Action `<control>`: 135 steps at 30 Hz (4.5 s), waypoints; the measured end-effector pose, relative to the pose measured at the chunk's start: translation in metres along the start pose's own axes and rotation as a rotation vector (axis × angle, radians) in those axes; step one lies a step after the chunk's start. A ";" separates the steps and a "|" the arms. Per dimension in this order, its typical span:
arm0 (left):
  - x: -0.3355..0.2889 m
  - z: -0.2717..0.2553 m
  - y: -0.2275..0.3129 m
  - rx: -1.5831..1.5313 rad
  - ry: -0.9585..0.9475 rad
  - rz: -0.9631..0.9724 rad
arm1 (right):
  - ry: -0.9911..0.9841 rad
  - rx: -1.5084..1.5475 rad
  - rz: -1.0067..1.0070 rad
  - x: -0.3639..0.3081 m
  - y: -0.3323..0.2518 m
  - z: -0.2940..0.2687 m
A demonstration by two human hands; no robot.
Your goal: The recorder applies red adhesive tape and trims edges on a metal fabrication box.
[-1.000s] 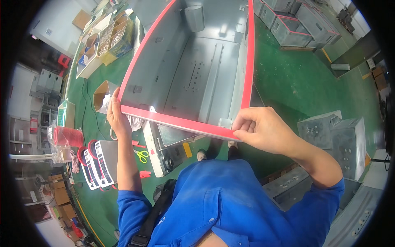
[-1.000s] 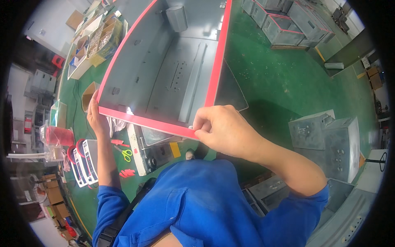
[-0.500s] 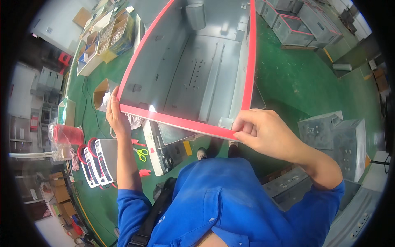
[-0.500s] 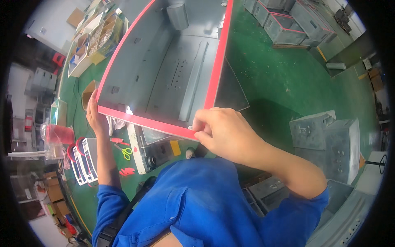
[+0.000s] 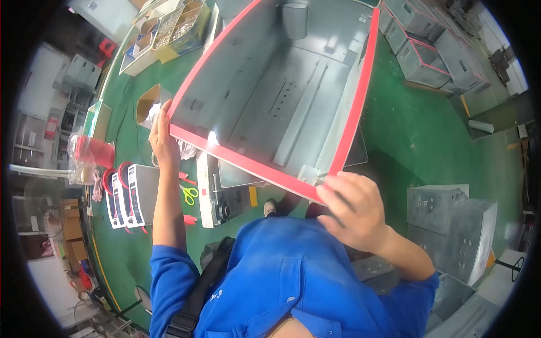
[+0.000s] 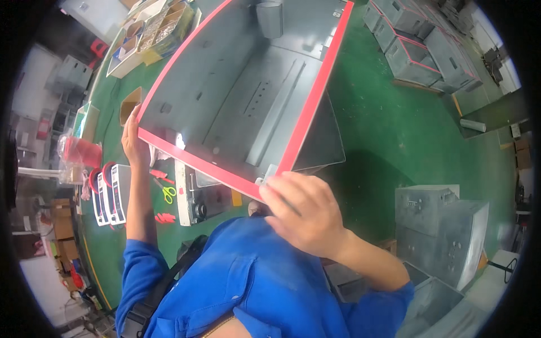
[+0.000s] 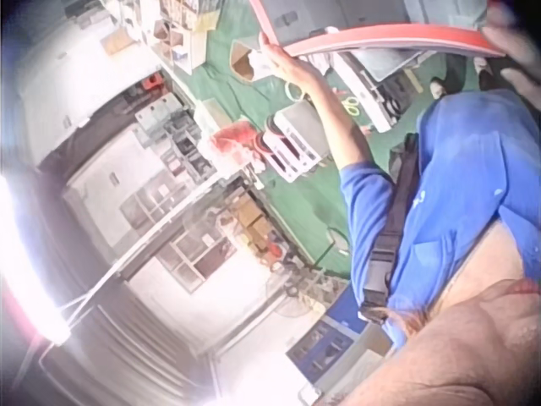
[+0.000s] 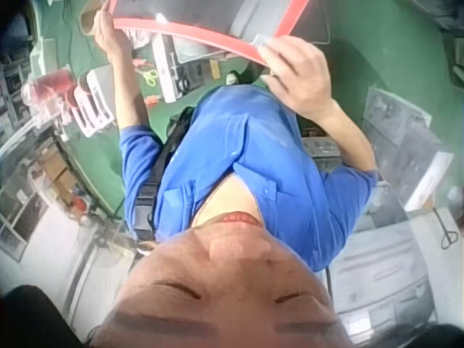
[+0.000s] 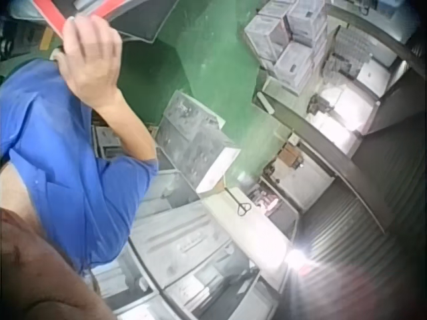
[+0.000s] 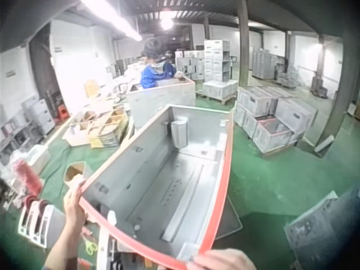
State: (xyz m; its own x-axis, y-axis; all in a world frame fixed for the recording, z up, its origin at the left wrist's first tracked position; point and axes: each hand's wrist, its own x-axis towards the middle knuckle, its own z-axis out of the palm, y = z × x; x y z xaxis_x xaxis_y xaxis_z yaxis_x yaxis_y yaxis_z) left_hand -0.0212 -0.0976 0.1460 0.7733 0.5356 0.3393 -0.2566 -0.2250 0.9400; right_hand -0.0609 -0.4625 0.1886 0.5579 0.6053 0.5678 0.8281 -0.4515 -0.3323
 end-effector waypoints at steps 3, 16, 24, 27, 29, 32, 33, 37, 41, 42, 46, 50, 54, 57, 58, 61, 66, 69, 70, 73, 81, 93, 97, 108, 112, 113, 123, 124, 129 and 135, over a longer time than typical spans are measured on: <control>0.002 -0.004 -0.006 0.021 -0.004 0.016 | -0.006 -0.255 -0.201 -0.013 0.009 0.013; -0.007 -0.017 -0.001 0.391 0.166 0.143 | -0.016 0.013 -0.239 -0.002 0.024 0.019; -0.115 0.050 0.072 0.660 -0.333 0.660 | 0.016 0.031 -0.393 0.007 0.036 0.028; -0.147 0.074 0.070 0.669 -0.515 0.746 | 0.062 0.122 -0.424 0.002 0.043 0.033; -0.160 0.084 0.072 0.755 -0.576 0.723 | 0.063 0.138 -0.466 -0.005 0.051 0.036; -0.160 0.080 0.068 0.794 -0.556 0.730 | 0.070 0.161 -0.510 -0.006 0.060 0.037; -0.155 0.076 0.067 0.804 -0.559 0.723 | 0.072 0.164 -0.520 -0.006 0.062 0.040; -0.120 0.042 0.056 0.976 -0.419 0.588 | 0.092 0.200 -0.551 -0.007 0.067 0.047; -0.075 0.000 0.047 1.157 -0.332 0.496 | 0.110 0.220 -0.578 -0.007 0.070 0.050; -0.066 -0.009 0.044 1.186 -0.299 0.472 | 0.114 0.224 -0.584 -0.007 0.071 0.050; -0.039 -0.021 0.029 1.289 -0.243 0.509 | 0.142 0.241 -0.554 -0.008 0.070 0.052; -0.039 -0.016 0.024 1.301 -0.147 0.479 | 0.160 0.255 -0.530 -0.005 0.068 0.050; -0.069 0.006 0.025 1.217 -0.095 0.507 | 0.097 0.263 -0.563 -0.005 0.068 0.045; -0.110 0.045 0.049 1.139 -0.147 0.595 | -0.009 0.342 -0.516 0.004 0.064 0.027; -0.123 0.058 0.054 1.109 -0.153 0.599 | -0.060 0.356 -0.530 0.009 0.065 0.022; -0.153 0.082 0.072 0.975 -0.204 0.658 | -0.205 0.483 -0.437 0.045 0.060 0.003; -0.194 0.111 0.063 0.707 -0.295 0.769 | -0.473 0.460 -0.564 0.139 0.010 0.040; -0.210 0.119 0.058 0.413 -0.422 0.949 | -0.475 0.303 -0.611 0.184 -0.022 0.109; -0.217 0.115 0.046 0.296 -0.539 1.050 | -0.477 0.225 -0.633 0.197 -0.032 0.133; -0.207 0.034 0.033 0.389 -0.443 0.930 | -0.478 0.053 -0.600 0.211 -0.048 0.163; -0.209 -0.317 -0.076 0.492 0.905 -0.139 | -0.709 -0.062 -0.279 0.142 -0.068 0.085; -0.230 -0.366 -0.114 0.388 0.438 -0.550 | 0.434 0.576 0.305 0.039 -0.017 0.075; -0.239 -0.339 -0.095 0.242 0.196 -0.604 | 0.472 0.434 0.240 0.045 -0.029 0.100; -0.188 -0.140 0.014 -0.172 -0.366 -0.425 | 0.545 -0.148 0.021 0.072 -0.050 0.098; -0.215 -0.030 0.045 -0.157 -0.552 -0.229 | 0.071 0.403 -0.184 0.044 -0.075 0.065; -0.224 -0.006 0.047 -0.141 -0.588 -0.180 | 0.019 0.472 -0.105 0.025 -0.063 0.059; -0.279 0.242 0.071 -0.187 -0.568 -0.435 | -0.191 0.613 0.206 -0.091 0.127 -0.077; -0.273 0.256 0.068 -0.093 -0.633 -0.363 | -0.167 0.594 0.218 -0.091 0.146 -0.089; -0.240 0.309 0.062 0.108 -0.643 -0.368 | -0.121 0.552 0.338 -0.071 0.245 -0.115; -0.195 0.369 0.020 0.140 -0.468 -0.393 | -0.046 0.470 0.071 0.025 0.356 -0.109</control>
State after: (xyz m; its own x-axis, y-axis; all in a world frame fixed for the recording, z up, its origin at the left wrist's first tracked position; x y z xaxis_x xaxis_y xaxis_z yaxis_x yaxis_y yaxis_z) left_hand 0.0367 -0.5070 0.0849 0.9746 0.1939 -0.1121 0.1520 -0.2048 0.9669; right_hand 0.2419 -0.6789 0.1666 0.6067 0.6169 0.5013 0.7175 -0.1536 -0.6794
